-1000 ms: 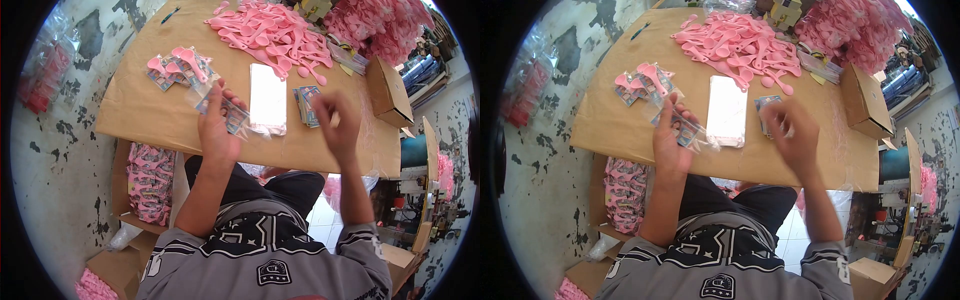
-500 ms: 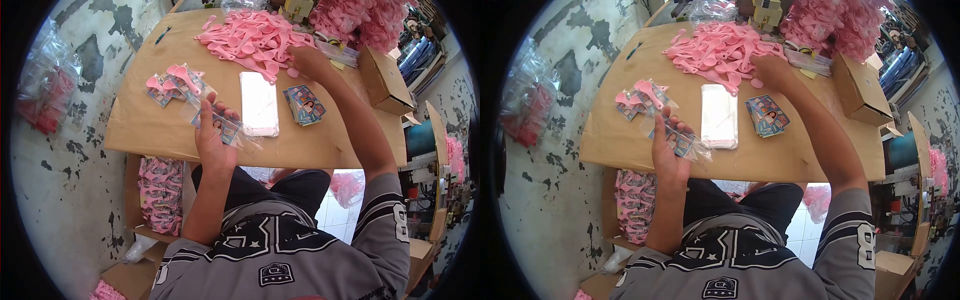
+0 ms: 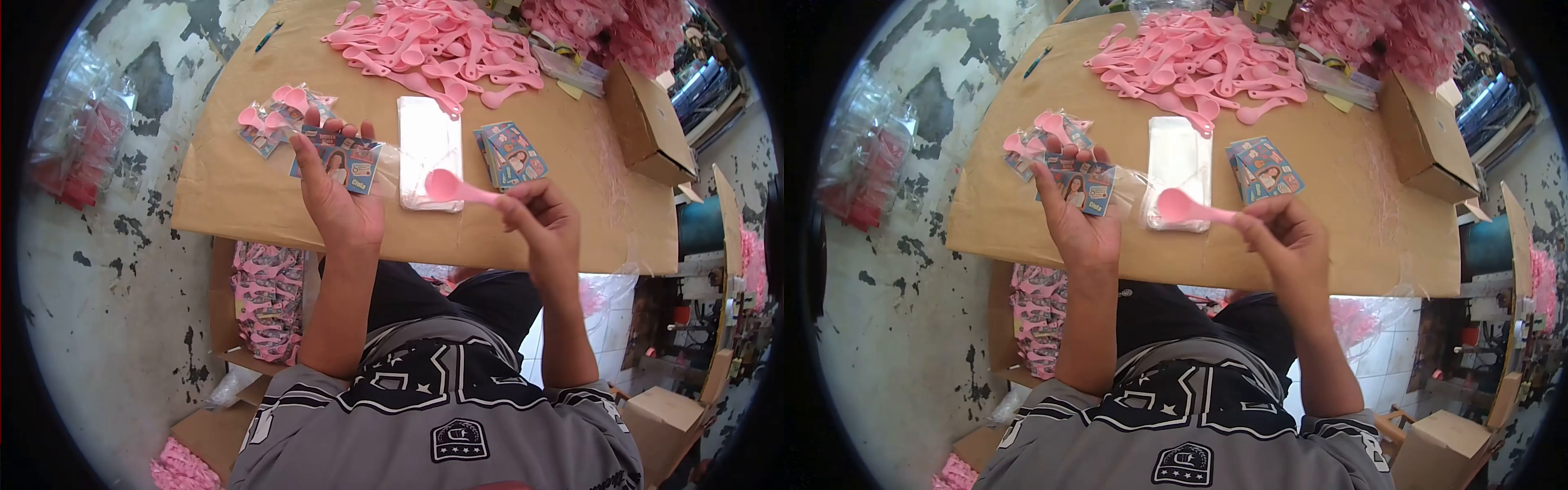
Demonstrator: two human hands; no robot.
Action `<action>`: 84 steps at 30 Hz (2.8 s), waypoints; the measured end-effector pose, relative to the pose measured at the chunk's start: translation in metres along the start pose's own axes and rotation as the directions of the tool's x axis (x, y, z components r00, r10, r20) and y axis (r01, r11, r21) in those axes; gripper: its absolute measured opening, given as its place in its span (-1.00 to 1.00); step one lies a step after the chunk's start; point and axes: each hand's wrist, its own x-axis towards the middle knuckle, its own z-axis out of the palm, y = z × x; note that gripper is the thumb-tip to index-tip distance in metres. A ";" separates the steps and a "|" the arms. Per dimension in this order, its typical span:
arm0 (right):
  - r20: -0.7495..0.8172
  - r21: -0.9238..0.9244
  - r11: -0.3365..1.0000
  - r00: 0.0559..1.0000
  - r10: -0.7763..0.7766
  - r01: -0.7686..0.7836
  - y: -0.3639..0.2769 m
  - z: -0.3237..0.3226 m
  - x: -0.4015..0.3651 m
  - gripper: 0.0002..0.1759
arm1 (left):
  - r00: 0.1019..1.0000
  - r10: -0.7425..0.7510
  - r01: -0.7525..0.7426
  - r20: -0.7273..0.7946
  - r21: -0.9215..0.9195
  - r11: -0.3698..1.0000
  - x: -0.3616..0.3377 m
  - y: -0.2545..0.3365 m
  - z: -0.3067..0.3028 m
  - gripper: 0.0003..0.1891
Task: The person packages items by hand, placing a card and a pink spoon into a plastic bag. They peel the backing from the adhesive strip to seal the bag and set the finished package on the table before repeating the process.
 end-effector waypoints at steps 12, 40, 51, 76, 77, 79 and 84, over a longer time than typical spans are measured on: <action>0.141 0.241 0.969 0.990 0.025 -0.058 0.007 0.037 -0.012 -0.74 | 0.903 -0.422 0.425 0.082 -0.021 0.905 -0.038 -0.037 0.011 -0.41; 0.390 -0.679 0.364 0.733 -0.557 0.638 -0.009 0.018 0.004 -0.30 | 0.764 -0.622 0.601 0.171 0.159 0.783 -0.034 -0.008 0.012 -0.39; 0.340 -0.228 0.689 0.719 -0.606 0.688 -0.022 0.016 0.016 -0.57 | 0.734 -0.666 0.632 0.133 0.226 0.741 -0.045 -0.006 0.006 -0.39; 0.153 -0.712 0.332 0.598 -0.786 0.619 -0.027 0.037 0.031 -0.67 | 0.803 -0.534 0.029 0.265 0.877 0.479 -0.071 0.001 0.031 -0.33; 0.142 -0.706 0.333 0.585 -0.798 0.625 -0.023 0.037 0.032 -0.68 | 0.805 -0.535 0.014 0.258 0.892 0.451 -0.072 0.002 0.031 -0.32; 0.135 -0.713 0.320 0.569 -0.811 0.624 -0.021 0.036 0.034 -0.69 | 0.795 -0.522 -0.074 0.309 0.904 0.421 -0.072 0.002 0.030 -0.32; 0.168 -0.782 0.254 0.585 -0.793 0.569 -0.028 0.024 0.035 -0.76 | 0.750 -0.565 -0.151 0.343 0.921 0.359 -0.072 0.003 0.033 -0.31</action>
